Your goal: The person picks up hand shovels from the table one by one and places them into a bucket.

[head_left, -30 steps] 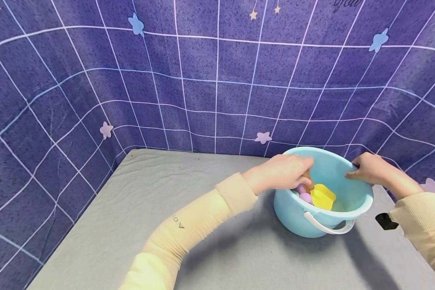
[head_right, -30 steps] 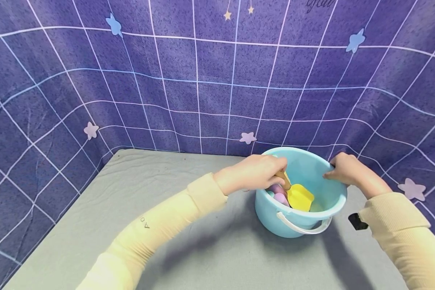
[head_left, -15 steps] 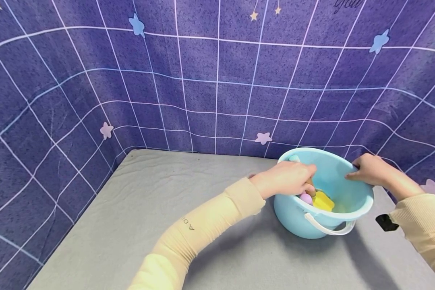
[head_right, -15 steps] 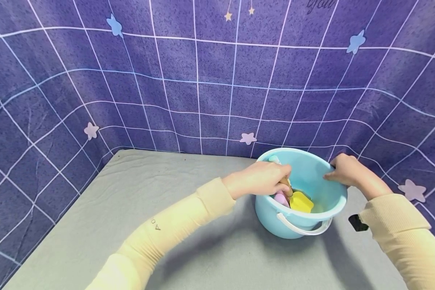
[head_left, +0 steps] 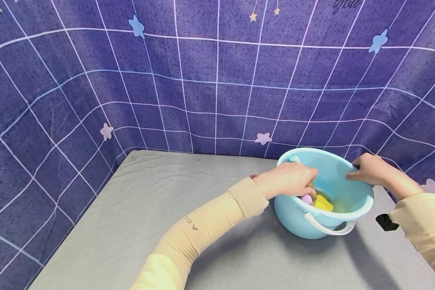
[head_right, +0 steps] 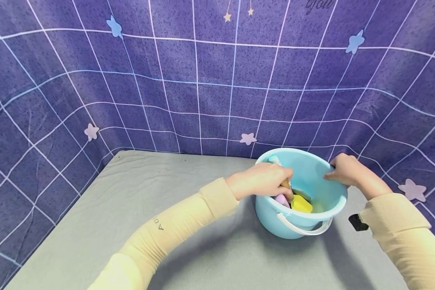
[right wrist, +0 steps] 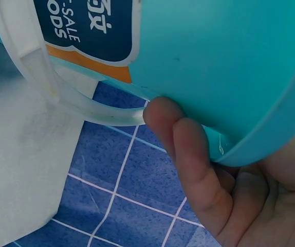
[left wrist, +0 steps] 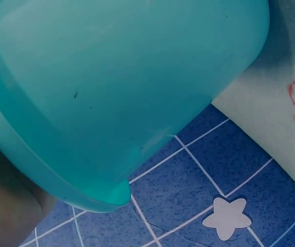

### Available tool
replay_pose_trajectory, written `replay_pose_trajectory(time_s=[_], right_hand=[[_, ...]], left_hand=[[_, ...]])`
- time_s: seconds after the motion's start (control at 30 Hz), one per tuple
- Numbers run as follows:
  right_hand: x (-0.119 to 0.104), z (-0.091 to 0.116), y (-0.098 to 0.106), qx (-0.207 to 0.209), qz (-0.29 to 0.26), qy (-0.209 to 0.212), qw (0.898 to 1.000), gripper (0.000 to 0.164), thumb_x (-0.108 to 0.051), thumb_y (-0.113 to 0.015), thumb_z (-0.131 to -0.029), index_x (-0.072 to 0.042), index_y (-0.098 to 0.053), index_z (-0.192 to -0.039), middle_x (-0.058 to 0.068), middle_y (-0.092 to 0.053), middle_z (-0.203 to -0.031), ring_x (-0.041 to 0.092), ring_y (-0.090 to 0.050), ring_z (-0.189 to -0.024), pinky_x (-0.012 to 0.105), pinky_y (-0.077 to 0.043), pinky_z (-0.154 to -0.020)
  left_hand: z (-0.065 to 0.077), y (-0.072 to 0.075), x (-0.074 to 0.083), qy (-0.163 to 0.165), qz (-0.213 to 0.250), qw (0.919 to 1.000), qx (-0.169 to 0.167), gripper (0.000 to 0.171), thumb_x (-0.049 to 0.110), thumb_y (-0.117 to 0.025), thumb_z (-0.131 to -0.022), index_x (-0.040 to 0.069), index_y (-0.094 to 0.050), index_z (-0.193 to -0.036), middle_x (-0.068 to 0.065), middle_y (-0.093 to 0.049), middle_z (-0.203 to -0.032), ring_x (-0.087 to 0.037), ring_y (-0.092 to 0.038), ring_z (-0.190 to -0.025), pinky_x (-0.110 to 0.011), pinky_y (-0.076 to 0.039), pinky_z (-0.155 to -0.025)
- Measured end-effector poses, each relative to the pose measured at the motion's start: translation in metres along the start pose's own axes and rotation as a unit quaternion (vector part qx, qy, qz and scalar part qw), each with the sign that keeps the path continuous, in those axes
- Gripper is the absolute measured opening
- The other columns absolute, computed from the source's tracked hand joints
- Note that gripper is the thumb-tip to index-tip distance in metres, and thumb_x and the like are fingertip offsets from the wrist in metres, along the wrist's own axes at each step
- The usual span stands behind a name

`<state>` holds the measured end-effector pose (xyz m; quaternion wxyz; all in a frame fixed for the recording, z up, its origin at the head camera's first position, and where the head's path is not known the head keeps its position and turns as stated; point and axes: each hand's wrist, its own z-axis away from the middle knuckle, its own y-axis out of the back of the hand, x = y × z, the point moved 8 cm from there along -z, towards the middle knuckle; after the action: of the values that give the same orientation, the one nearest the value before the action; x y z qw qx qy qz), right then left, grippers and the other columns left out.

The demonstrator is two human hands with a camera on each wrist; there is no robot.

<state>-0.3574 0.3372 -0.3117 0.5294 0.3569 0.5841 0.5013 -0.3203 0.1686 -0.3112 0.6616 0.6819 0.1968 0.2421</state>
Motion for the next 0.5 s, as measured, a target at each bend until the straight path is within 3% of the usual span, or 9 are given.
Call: replay_pose_trajectory(time_s=[0.5], right_hand=[[0.0034, 0.0042, -0.0023, -0.004, -0.006, -0.019, 1.0, 0.027, -0.02, -0.07, -0.081, 0.001, -0.058, -0.07, 0.0, -0.055, -0.059, 0.014, -0.054, -0.052, 0.03, -0.047, -0.048]], left_hand=[[0.0048, 0.0059, 0.0028, -0.02, -0.01, 0.9997, 0.004, 0.021, 0.043, -0.061, -0.089, 0.024, -0.053, -0.086, 0.018, -0.056, -0.077, 0.001, -0.052, -0.073, -0.019, -0.04, -0.064]])
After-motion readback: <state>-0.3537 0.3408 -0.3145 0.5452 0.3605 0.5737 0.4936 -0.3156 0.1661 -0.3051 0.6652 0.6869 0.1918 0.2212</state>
